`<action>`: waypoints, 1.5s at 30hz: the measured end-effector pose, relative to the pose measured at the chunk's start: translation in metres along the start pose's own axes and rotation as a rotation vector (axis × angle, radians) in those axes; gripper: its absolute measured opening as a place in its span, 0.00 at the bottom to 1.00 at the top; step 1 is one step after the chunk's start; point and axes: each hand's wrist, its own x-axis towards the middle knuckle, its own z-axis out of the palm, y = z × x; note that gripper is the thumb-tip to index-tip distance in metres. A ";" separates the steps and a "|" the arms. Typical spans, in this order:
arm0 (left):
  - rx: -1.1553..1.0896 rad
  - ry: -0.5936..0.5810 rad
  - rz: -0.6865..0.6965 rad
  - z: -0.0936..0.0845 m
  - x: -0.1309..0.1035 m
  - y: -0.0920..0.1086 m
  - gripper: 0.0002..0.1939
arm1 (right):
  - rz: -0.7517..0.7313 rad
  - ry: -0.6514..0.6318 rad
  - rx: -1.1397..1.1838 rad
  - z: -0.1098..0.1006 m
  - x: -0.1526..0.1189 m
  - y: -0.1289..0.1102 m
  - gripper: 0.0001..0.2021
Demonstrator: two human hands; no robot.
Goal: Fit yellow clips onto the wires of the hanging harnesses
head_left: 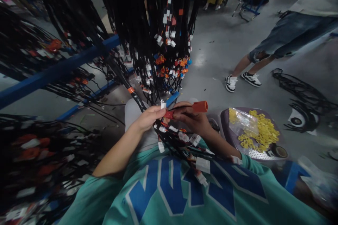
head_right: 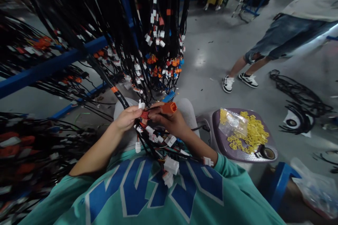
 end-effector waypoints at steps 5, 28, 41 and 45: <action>0.040 -0.034 0.071 0.002 0.002 -0.005 0.31 | 0.081 0.093 0.055 0.001 -0.002 -0.001 0.11; 0.105 -0.071 0.163 0.000 0.006 -0.006 0.30 | 0.299 0.169 0.329 0.013 -0.009 -0.007 0.11; 0.131 -0.124 0.153 0.002 0.003 -0.005 0.28 | 0.540 0.040 0.631 0.007 -0.007 -0.007 0.14; 0.193 -0.089 0.127 0.003 0.003 -0.007 0.30 | 0.584 0.014 0.648 0.001 -0.005 -0.006 0.14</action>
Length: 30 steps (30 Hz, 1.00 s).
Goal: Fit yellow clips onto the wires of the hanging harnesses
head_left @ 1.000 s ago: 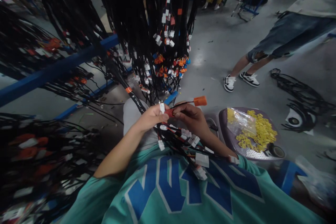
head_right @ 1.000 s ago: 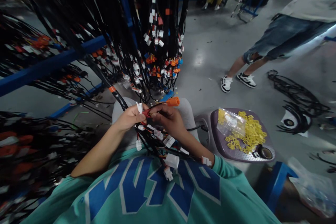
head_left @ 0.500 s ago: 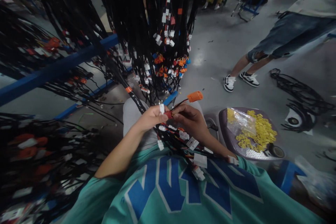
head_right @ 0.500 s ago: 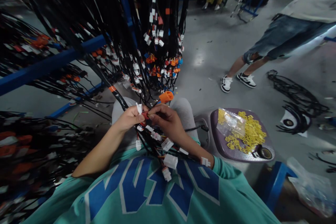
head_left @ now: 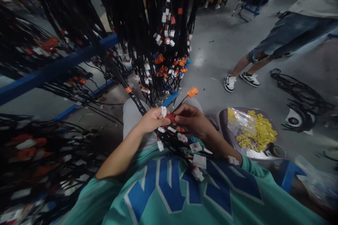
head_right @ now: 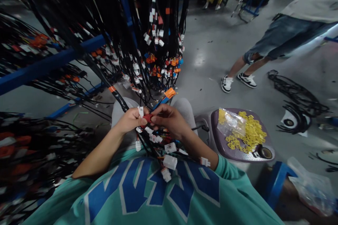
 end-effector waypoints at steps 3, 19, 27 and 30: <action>0.061 0.032 -0.001 0.000 0.000 -0.001 0.31 | 0.015 0.006 0.001 -0.001 0.001 -0.001 0.15; 0.051 0.032 0.013 -0.002 0.000 -0.002 0.32 | -0.268 0.169 -0.105 -0.029 0.003 -0.007 0.24; 0.032 0.006 0.008 -0.003 0.001 -0.004 0.31 | -0.510 0.314 -0.412 -0.023 -0.006 -0.025 0.17; 0.086 0.008 0.012 -0.006 -0.002 -0.003 0.29 | -0.497 0.308 -0.374 -0.023 -0.006 -0.022 0.15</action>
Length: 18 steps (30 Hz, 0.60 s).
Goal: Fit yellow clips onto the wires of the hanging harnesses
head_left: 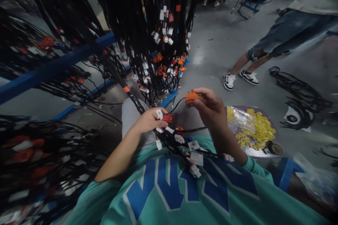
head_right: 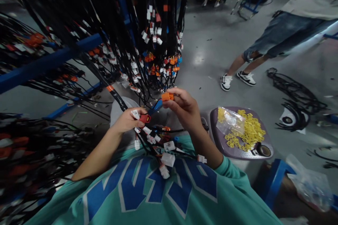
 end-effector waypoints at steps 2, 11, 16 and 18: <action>0.066 0.008 0.034 -0.003 -0.002 0.001 0.25 | 0.021 -0.011 0.013 0.001 0.000 0.002 0.14; 0.084 0.171 0.105 0.009 -0.002 0.001 0.19 | -0.022 -0.142 -0.215 0.005 -0.009 0.011 0.13; 0.086 0.253 0.146 0.013 0.001 0.004 0.19 | -0.126 -0.230 -0.350 0.009 -0.012 0.011 0.09; 0.065 0.239 0.130 0.013 0.001 0.006 0.23 | -0.176 -0.273 -0.376 0.010 -0.011 0.011 0.08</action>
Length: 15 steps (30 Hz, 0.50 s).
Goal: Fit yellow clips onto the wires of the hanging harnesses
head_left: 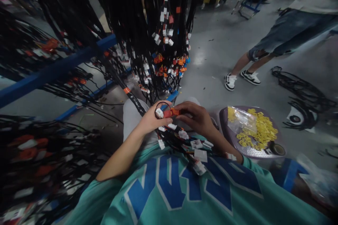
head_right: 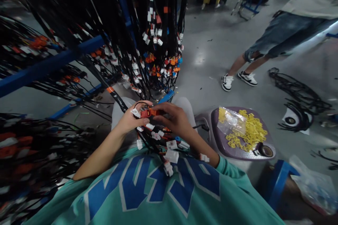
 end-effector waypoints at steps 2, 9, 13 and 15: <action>-0.019 -0.043 -0.045 0.000 0.000 0.001 0.21 | -0.048 -0.033 -0.030 0.000 0.000 0.002 0.08; -0.049 -0.027 -0.125 0.000 0.000 -0.005 0.22 | -0.119 -0.052 -0.118 0.004 -0.002 0.008 0.09; -0.055 -0.034 -0.180 0.000 0.003 -0.003 0.20 | -0.111 -0.062 -0.084 -0.002 -0.005 0.010 0.14; -0.047 -0.007 -0.197 -0.002 0.004 -0.002 0.19 | -0.018 -0.002 -0.068 -0.014 -0.013 0.023 0.16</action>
